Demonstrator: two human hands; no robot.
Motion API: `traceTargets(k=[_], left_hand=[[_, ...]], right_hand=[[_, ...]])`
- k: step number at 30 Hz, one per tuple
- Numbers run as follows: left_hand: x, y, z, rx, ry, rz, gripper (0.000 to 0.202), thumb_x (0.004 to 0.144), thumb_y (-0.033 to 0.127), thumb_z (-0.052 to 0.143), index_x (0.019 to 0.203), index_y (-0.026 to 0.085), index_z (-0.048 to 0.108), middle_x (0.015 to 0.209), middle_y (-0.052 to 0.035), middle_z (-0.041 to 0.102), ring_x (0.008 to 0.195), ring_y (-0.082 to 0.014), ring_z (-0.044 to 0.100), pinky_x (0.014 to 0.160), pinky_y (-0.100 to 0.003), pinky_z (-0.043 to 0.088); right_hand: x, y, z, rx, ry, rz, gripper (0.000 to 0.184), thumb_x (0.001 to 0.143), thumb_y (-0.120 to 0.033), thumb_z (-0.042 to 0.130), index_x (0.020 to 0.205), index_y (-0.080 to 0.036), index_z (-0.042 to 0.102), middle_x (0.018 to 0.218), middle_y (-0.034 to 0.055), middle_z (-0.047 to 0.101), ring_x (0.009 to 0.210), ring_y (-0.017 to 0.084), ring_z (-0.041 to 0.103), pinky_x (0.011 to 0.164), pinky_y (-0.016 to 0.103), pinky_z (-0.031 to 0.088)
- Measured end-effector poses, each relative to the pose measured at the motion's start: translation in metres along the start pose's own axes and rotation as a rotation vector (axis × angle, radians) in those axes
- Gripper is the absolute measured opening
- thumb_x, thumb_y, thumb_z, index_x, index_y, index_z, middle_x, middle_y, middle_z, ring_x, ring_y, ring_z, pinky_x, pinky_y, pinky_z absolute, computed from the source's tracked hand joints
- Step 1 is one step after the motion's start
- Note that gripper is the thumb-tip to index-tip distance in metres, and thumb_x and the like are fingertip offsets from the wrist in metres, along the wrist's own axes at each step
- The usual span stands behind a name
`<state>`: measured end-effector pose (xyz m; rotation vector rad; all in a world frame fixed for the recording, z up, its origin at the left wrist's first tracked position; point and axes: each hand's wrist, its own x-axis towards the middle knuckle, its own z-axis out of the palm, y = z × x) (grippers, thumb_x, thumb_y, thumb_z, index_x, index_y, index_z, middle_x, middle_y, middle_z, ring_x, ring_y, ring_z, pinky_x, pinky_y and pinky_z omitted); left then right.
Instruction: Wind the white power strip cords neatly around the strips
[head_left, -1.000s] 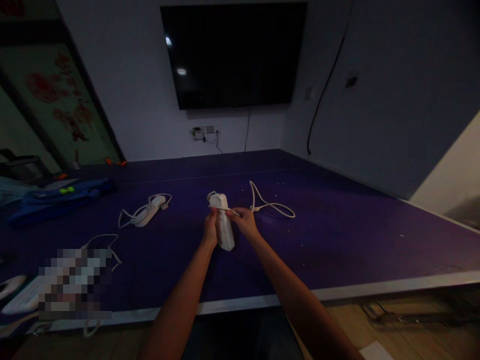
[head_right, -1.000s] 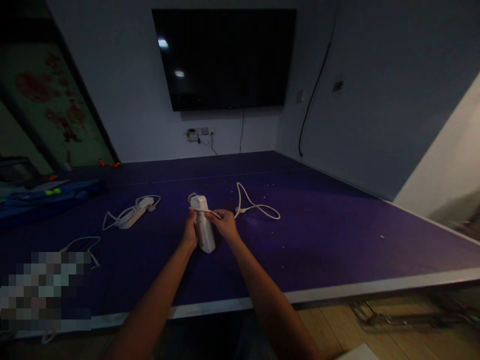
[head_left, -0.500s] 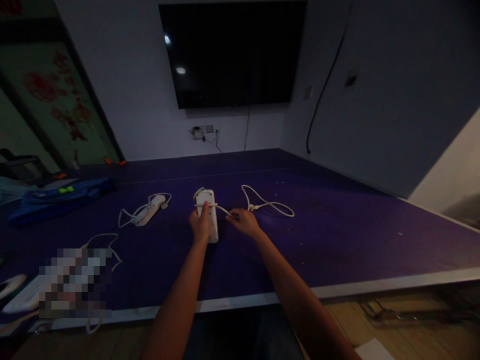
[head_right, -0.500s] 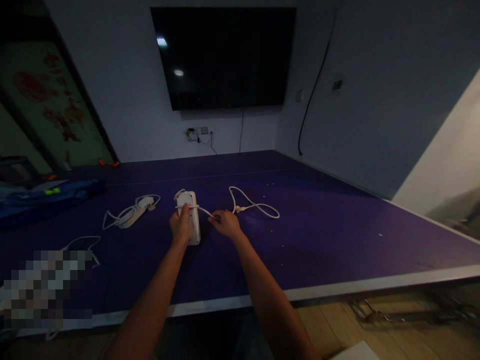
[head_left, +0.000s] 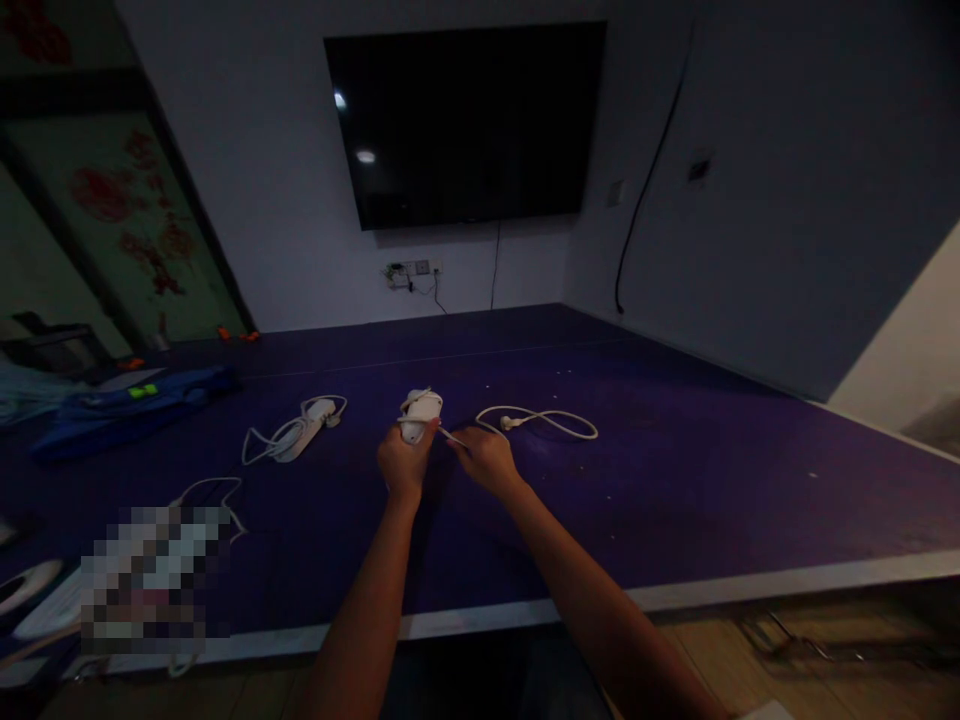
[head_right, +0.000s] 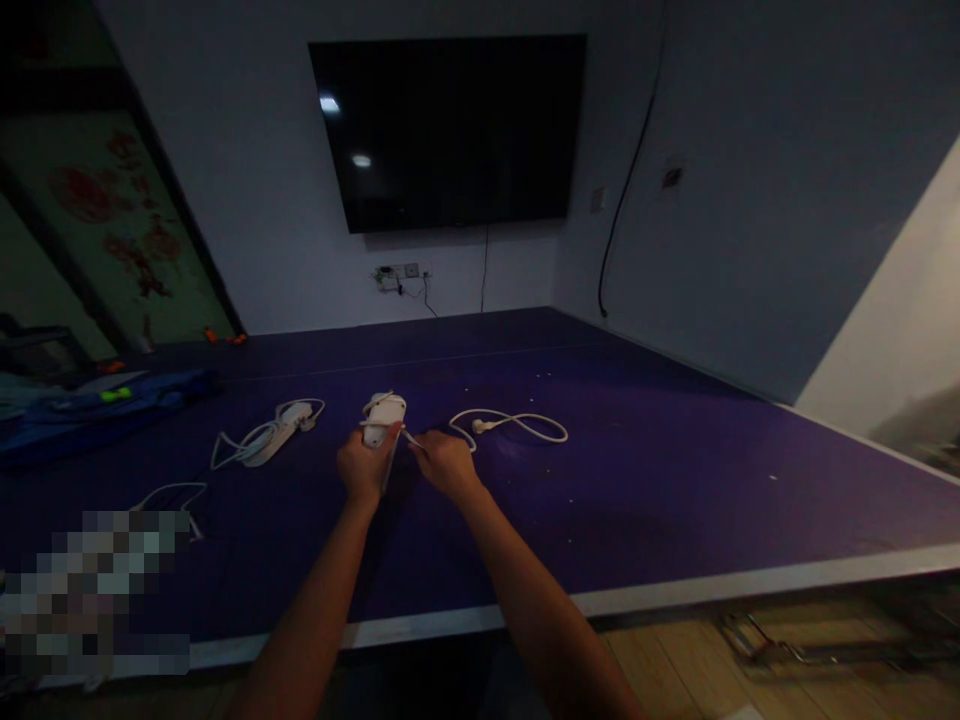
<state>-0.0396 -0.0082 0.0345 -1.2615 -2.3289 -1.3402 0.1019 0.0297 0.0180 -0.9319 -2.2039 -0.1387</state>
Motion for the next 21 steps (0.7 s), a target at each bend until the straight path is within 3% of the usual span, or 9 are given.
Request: traceTargets(k=[5,11,15,21], left_hand=[[-0.002,0.004,-0.004,0.110,-0.089,0.045,0.068,0.071,0.074,0.044,0.092,0.013,0.064,0.082,-0.0170,0.069,0.078,-0.0296,0.066,0.064,-0.032,0.043],[0.004,-0.002,-0.006,0.225,-0.334,0.259,0.060,0.085,0.065,0.030,0.101,0.014,0.059,0.084,-0.0144,0.069,0.085,-0.0262,0.066,0.068,-0.029,0.043],[0.007,-0.004,-0.006,0.297,-0.451,0.385,0.056,0.089,0.058,0.025,0.101,0.013,0.056,0.088,-0.0161,0.068,0.086,-0.0257,0.066,0.070,-0.029,0.043],[0.003,-0.001,-0.004,0.317,-0.558,0.519,0.069,0.064,0.073,0.055,0.102,0.014,0.055,0.095,-0.0177,0.067,0.092,-0.0320,0.065,0.074,-0.031,0.045]], right_hand=[[-0.002,0.006,-0.001,-0.028,0.148,-0.071,0.028,0.093,-0.033,0.045,0.091,-0.018,0.069,0.081,0.0064,0.067,0.069,0.015,0.060,0.061,0.024,0.040],[-0.003,0.013,0.000,0.023,0.264,-0.170,0.030,0.092,-0.035,0.048,0.079,-0.016,0.067,0.076,0.0072,0.066,0.067,0.014,0.058,0.063,0.025,0.042],[-0.003,0.016,0.000,0.105,0.206,-0.158,0.029,0.092,-0.035,0.047,0.081,-0.017,0.067,0.079,0.0084,0.066,0.072,0.016,0.059,0.067,0.026,0.044],[-0.003,0.016,-0.001,0.189,0.025,-0.130,0.026,0.090,-0.036,0.049,0.082,-0.019,0.067,0.078,0.0078,0.066,0.074,0.017,0.060,0.069,0.027,0.043]])
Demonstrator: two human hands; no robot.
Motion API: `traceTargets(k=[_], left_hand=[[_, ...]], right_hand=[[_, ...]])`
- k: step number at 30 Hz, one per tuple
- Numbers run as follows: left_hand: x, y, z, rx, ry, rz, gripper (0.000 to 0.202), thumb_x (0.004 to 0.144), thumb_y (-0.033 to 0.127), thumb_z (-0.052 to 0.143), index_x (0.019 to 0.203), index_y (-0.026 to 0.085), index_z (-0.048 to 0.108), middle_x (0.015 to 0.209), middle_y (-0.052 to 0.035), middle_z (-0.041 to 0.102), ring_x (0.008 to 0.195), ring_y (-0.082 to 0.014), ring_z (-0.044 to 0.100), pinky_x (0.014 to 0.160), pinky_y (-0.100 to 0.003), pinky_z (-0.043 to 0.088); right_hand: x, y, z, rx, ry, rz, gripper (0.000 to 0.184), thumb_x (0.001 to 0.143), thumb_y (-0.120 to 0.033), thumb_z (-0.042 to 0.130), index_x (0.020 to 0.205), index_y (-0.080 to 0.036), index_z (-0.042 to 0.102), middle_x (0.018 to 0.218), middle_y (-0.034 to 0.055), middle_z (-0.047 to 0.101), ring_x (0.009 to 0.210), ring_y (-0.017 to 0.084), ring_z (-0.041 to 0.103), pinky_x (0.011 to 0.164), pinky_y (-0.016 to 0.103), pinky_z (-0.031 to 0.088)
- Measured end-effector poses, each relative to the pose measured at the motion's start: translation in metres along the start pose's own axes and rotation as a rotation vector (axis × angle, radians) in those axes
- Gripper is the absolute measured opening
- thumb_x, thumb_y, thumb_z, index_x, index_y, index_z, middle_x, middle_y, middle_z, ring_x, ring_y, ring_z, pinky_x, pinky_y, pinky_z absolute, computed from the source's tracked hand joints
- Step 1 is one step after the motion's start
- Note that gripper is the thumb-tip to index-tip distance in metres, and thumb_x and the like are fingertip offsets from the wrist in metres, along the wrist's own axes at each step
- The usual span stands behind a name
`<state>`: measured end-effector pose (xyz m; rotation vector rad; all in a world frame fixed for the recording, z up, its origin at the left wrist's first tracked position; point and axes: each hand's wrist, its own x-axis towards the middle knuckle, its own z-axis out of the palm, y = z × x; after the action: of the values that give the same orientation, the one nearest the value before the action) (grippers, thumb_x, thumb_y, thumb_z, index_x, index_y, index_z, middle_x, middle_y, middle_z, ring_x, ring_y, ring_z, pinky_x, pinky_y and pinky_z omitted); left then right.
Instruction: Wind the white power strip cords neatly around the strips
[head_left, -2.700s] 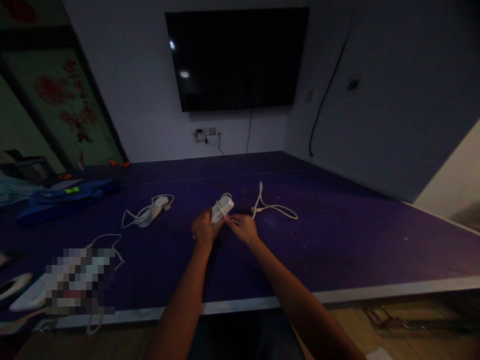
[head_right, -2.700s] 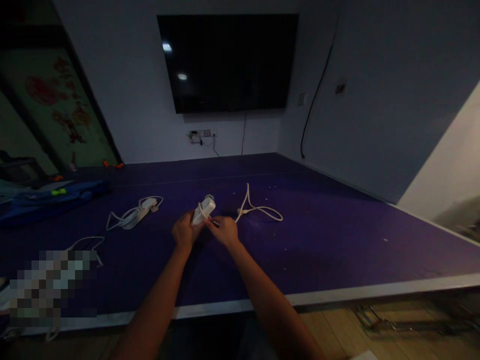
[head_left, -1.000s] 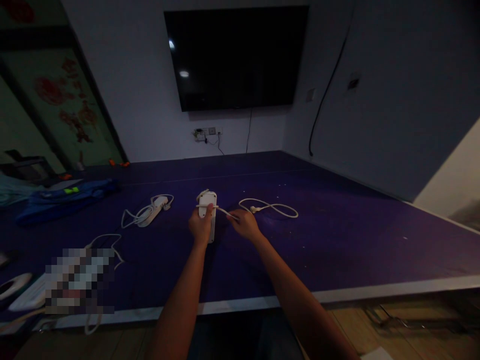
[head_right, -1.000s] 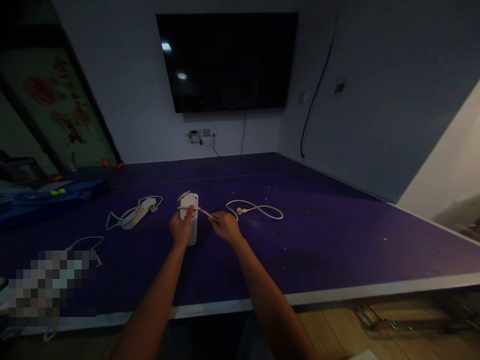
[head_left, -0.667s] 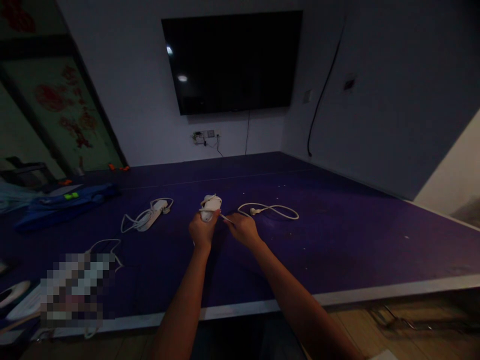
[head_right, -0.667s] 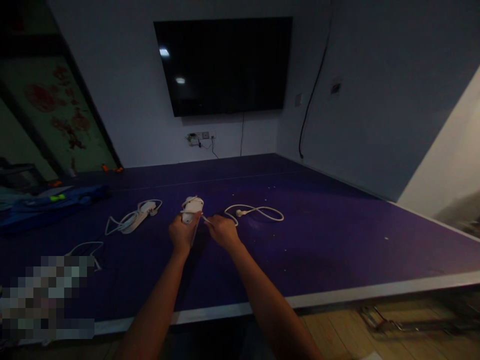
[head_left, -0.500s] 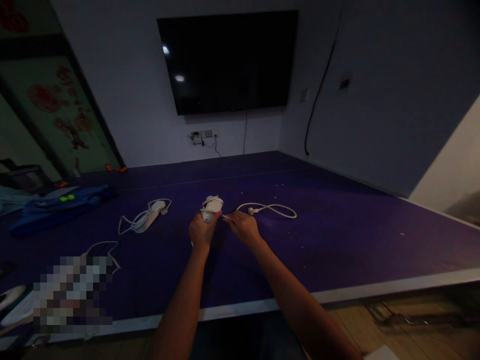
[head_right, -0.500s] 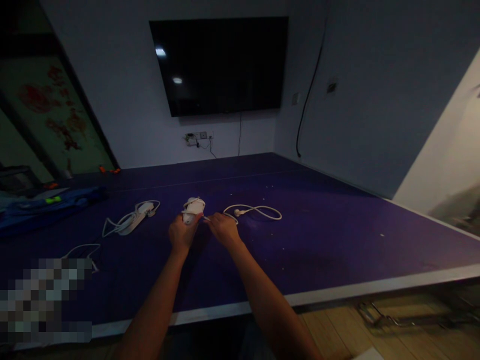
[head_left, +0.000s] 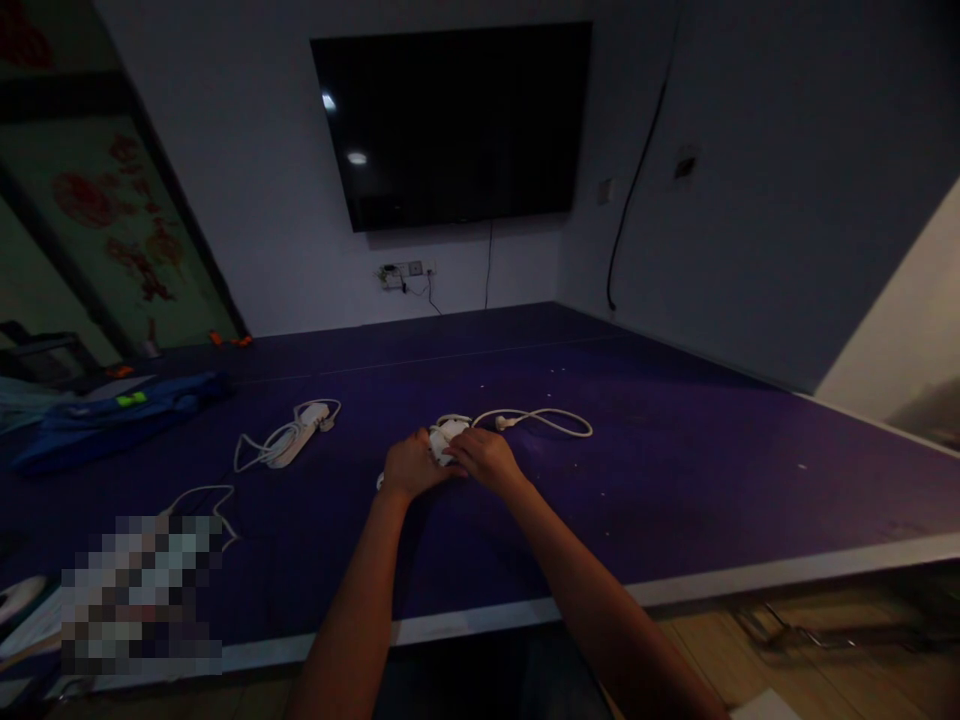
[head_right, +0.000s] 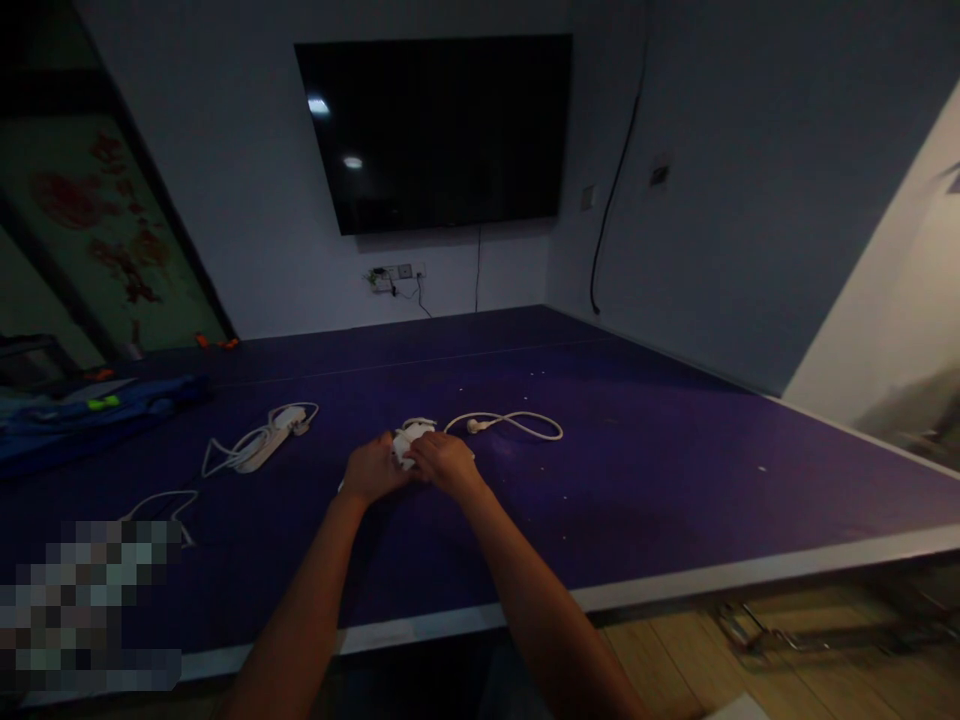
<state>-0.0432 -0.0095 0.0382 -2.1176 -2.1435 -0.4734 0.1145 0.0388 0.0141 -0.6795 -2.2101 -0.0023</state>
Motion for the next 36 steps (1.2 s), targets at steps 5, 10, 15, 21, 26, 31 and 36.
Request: traceTargets(k=[5,10,15,21,26,31,36], left_hand=[[0.000,0.001,0.004,0.019,-0.032,0.018,0.067,0.065,0.073,0.053,0.101,0.016,0.058,0.090,-0.0160,0.069,0.090,-0.0324,0.066,0.074,-0.033,0.046],[-0.003,-0.002,0.002,-0.005,-0.028,0.046,0.070,0.062,0.075,0.054,0.102,0.018,0.062,0.088,-0.0143,0.070,0.087,-0.0308,0.066,0.071,-0.033,0.046],[-0.004,-0.013,-0.002,-0.072,0.027,-0.076,0.072,0.061,0.078,0.052,0.102,0.020,0.063,0.091,-0.0140,0.070,0.086,-0.0282,0.066,0.067,-0.030,0.043],[-0.005,-0.015,-0.004,-0.167,0.023,-0.109,0.067,0.057,0.075,0.058,0.096,0.021,0.066,0.091,-0.0122,0.071,0.085,-0.0273,0.066,0.067,-0.029,0.042],[-0.011,0.001,-0.007,-0.203,-0.060,0.012,0.063,0.053,0.070,0.066,0.096,0.024,0.067,0.087,-0.0102,0.071,0.086,-0.0289,0.065,0.070,-0.031,0.042],[-0.016,0.019,-0.005,-0.201,-0.116,0.181,0.057,0.052,0.066,0.069,0.092,0.025,0.068,0.086,-0.0085,0.071,0.083,-0.0290,0.066,0.071,-0.032,0.044],[-0.019,0.031,-0.002,-0.159,-0.133,0.351,0.058,0.053,0.066,0.068,0.091,0.022,0.067,0.085,-0.0110,0.070,0.080,-0.0293,0.066,0.073,-0.034,0.045]], right_hand=[[0.002,-0.003,-0.004,-0.001,-0.003,0.041,0.021,0.086,-0.038,0.056,0.090,-0.019,0.067,0.085,0.0086,0.068,0.078,0.018,0.061,0.071,0.026,0.042],[0.003,-0.004,-0.019,-0.012,0.047,0.147,0.043,0.069,-0.052,0.071,0.097,-0.020,0.067,0.083,0.0073,0.067,0.079,0.019,0.061,0.069,0.026,0.040],[0.004,0.009,-0.028,0.194,0.106,0.317,0.042,0.061,-0.050,0.076,0.089,-0.020,0.069,0.072,0.0029,0.067,0.063,0.015,0.058,0.060,0.024,0.038],[0.007,0.023,-0.029,0.756,0.054,0.413,0.030,0.058,-0.044,0.075,0.064,-0.016,0.066,0.061,0.0016,0.064,0.057,0.013,0.055,0.054,0.023,0.040],[0.006,0.026,-0.037,0.955,0.026,0.503,0.028,0.048,-0.035,0.080,0.059,-0.016,0.063,0.055,-0.0005,0.061,0.052,0.011,0.054,0.051,0.023,0.041],[0.004,0.030,-0.040,1.060,0.094,0.597,0.028,0.044,-0.027,0.081,0.062,-0.016,0.061,0.056,-0.0016,0.062,0.050,0.011,0.057,0.051,0.022,0.043],[0.001,0.038,-0.037,1.123,0.059,0.653,0.027,0.042,-0.022,0.080,0.061,-0.015,0.062,0.055,-0.0010,0.063,0.050,0.012,0.059,0.052,0.024,0.045]])
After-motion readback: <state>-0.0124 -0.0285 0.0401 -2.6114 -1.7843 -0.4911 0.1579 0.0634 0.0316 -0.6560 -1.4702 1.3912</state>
